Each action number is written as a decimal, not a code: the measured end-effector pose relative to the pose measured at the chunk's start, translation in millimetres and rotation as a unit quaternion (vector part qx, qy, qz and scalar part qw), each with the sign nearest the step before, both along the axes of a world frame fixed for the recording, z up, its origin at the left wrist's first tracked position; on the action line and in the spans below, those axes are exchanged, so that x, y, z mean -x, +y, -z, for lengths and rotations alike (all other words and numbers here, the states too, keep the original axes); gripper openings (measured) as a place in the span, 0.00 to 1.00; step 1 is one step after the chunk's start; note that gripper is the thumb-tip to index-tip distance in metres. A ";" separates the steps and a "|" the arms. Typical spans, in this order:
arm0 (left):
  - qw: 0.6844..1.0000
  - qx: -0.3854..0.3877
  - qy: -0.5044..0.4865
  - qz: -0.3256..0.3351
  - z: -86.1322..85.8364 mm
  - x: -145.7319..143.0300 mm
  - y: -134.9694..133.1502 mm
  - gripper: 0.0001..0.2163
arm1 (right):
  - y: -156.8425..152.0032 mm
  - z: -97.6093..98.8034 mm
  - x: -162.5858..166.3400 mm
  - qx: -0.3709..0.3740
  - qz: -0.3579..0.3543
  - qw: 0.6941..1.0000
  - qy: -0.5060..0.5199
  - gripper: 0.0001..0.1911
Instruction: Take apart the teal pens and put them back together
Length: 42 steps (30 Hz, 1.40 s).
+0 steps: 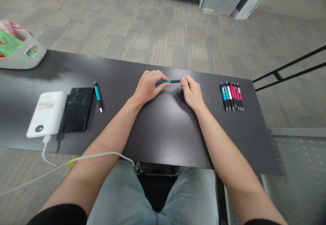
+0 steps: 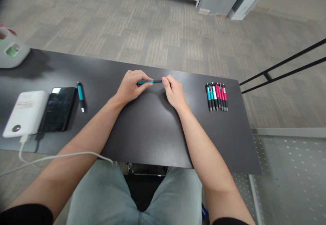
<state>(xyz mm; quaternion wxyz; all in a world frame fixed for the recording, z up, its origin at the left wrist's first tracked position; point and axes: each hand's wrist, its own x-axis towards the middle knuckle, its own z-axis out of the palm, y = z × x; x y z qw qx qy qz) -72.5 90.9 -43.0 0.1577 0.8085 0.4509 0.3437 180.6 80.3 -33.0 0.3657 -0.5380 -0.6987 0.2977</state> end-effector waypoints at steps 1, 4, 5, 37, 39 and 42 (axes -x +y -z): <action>1.000 0.001 0.000 -0.004 0.1 -0.4 -0.4 0.07 | 0.0 0.0 0.2 -0.003 0.003 1.000 0.004 0.35; 1.000 0.007 0.009 -0.012 1.7 -1.3 -1.0 0.11 | 0.5 0.4 0.6 -0.024 0.002 1.000 0.014 0.35; 1.000 0.009 0.015 -0.008 2.4 -1.4 -0.9 0.12 | 0.8 0.5 0.5 -0.031 0.000 0.999 0.014 0.35; 0.924 0.113 -0.365 -0.014 2.6 -25.1 0.2 0.20 | -10.2 -2.7 1.4 -0.020 -0.001 0.997 0.074 0.26; 0.901 0.141 -0.409 0.022 2.1 -28.5 0.3 0.28 | -11.7 -4.1 1.7 -0.024 -0.027 0.997 0.074 0.23; 0.885 0.167 -0.429 0.066 -0.7 -32.6 -2.2 0.31 | -12.7 -3.4 2.5 -0.016 -0.032 0.997 0.072 0.23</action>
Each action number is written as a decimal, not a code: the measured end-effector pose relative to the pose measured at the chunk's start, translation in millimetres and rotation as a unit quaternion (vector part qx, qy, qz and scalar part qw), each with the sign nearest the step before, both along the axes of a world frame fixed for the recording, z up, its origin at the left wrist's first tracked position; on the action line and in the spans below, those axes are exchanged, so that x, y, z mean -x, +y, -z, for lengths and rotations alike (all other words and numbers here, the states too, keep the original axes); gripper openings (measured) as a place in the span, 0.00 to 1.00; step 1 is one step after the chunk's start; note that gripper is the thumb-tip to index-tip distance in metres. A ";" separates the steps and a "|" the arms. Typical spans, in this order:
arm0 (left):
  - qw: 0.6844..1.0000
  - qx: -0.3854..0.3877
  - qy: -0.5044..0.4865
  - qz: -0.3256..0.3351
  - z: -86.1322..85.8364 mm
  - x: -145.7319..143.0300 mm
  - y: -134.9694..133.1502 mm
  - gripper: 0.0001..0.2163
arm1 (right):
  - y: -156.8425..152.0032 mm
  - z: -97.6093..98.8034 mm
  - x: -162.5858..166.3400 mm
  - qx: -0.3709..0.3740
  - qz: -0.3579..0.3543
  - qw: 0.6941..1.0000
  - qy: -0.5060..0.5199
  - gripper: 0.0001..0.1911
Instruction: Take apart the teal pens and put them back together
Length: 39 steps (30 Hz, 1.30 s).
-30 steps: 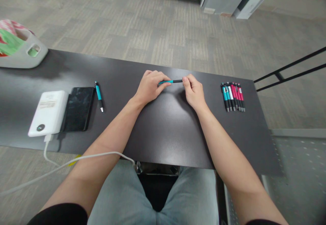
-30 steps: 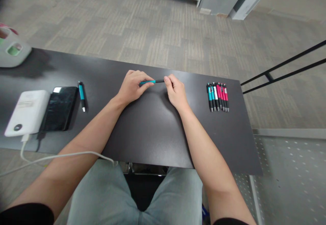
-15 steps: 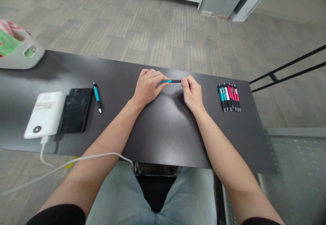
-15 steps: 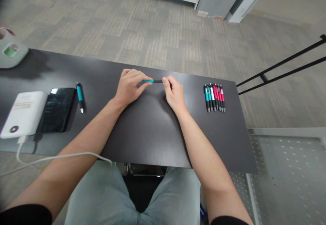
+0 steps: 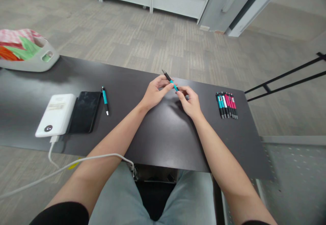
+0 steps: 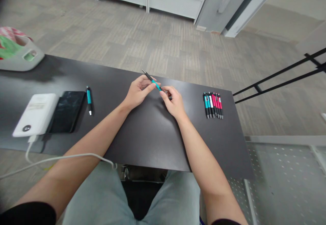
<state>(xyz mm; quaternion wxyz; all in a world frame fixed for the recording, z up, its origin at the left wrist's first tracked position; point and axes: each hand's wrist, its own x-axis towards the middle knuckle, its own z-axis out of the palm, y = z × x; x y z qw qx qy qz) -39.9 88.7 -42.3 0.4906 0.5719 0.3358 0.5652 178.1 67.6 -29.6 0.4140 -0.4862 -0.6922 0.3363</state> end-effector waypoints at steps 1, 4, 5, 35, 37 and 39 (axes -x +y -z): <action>1.000 0.002 0.001 0.008 -1.0 -0.8 -0.9 0.30 | 0.3 0.8 0.0 0.011 0.003 1.000 0.006 0.23; 1.000 0.000 0.018 0.003 -2.6 -1.2 -1.6 0.29 | 4.4 3.7 -2.8 0.037 0.029 0.998 0.048 0.27; 1.000 -0.005 0.023 -0.007 -2.5 -0.6 -1.2 0.28 | 6.8 4.8 -5.1 0.038 0.049 0.996 0.061 0.29; 0.974 -0.044 0.217 -0.047 21.4 4.1 0.3 0.18 | -1.4 -61.6 -129.1 0.072 0.253 0.957 -0.118 0.25; 0.971 -0.046 0.229 -0.046 21.7 5.2 0.1 0.18 | -5.9 -66.1 -145.9 0.091 0.277 0.942 -0.168 0.17; 0.968 -0.049 0.239 -0.049 21.1 6.8 -0.7 0.18 | -8.5 -66.2 -151.6 0.106 0.275 0.934 -0.204 0.11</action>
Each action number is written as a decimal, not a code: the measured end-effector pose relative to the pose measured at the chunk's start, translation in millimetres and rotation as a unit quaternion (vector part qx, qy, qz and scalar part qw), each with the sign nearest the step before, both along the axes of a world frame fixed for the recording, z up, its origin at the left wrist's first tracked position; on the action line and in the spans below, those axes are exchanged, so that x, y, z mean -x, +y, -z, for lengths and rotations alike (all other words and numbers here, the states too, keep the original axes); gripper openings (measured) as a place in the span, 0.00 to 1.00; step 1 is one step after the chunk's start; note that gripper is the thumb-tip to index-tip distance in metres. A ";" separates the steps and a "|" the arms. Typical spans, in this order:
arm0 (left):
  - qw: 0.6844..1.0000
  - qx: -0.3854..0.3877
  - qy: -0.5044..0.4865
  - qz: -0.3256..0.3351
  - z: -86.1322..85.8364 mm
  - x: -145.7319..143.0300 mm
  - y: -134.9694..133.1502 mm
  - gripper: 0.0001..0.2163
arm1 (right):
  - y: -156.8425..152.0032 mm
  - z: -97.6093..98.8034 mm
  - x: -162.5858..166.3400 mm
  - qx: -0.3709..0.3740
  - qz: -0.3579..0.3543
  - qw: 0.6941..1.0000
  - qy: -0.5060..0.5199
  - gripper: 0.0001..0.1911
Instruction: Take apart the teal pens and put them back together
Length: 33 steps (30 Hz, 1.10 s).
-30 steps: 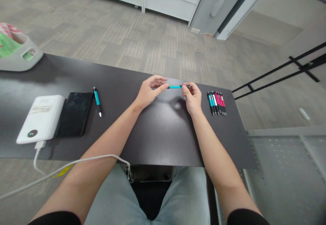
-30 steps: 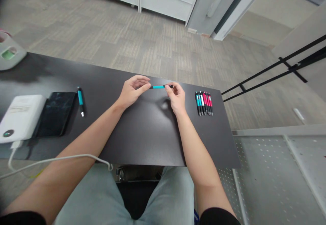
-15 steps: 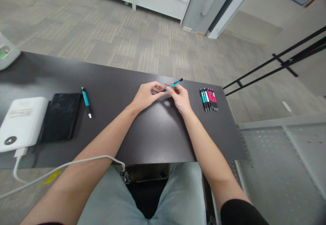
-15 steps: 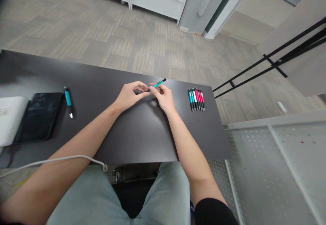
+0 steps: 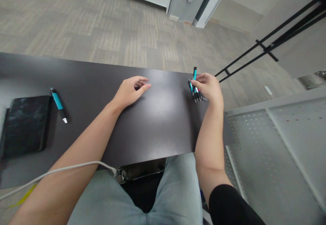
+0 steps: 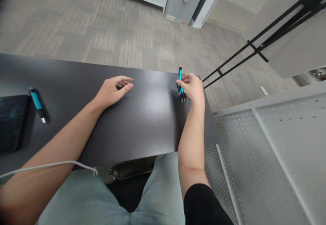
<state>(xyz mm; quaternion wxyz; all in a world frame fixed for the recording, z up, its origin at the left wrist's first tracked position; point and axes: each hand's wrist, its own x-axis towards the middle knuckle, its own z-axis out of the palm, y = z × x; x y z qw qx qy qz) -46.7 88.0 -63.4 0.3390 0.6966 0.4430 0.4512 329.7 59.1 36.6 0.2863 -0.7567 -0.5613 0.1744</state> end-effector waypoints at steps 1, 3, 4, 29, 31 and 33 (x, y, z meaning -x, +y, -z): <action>1.000 -0.001 0.004 -0.003 -0.5 1.0 -0.4 0.18 | -0.6 0.7 0.1 0.012 -0.002 1.000 -0.012 0.09; 1.000 0.001 0.011 -0.007 -1.9 3.2 -0.9 0.19 | -1.2 2.3 3.3 0.042 -0.004 0.998 -0.037 0.08; 1.000 0.004 0.014 -0.007 -2.7 4.4 -1.2 0.19 | -1.4 2.9 5.4 0.059 -0.002 0.997 -0.053 0.08; 0.996 0.015 0.089 0.016 -9.7 12.0 -3.3 0.12 | -2.5 2.5 10.5 0.135 0.031 0.976 -0.167 0.19; 0.994 -0.006 0.104 0.020 -7.3 12.1 -1.4 0.12 | -1.1 1.7 17.2 0.102 0.028 0.982 -0.153 0.18; 0.991 -0.036 0.127 0.000 -7.6 9.3 -1.1 0.12 | -2.8 5.3 32.7 0.043 0.021 0.990 -0.133 0.12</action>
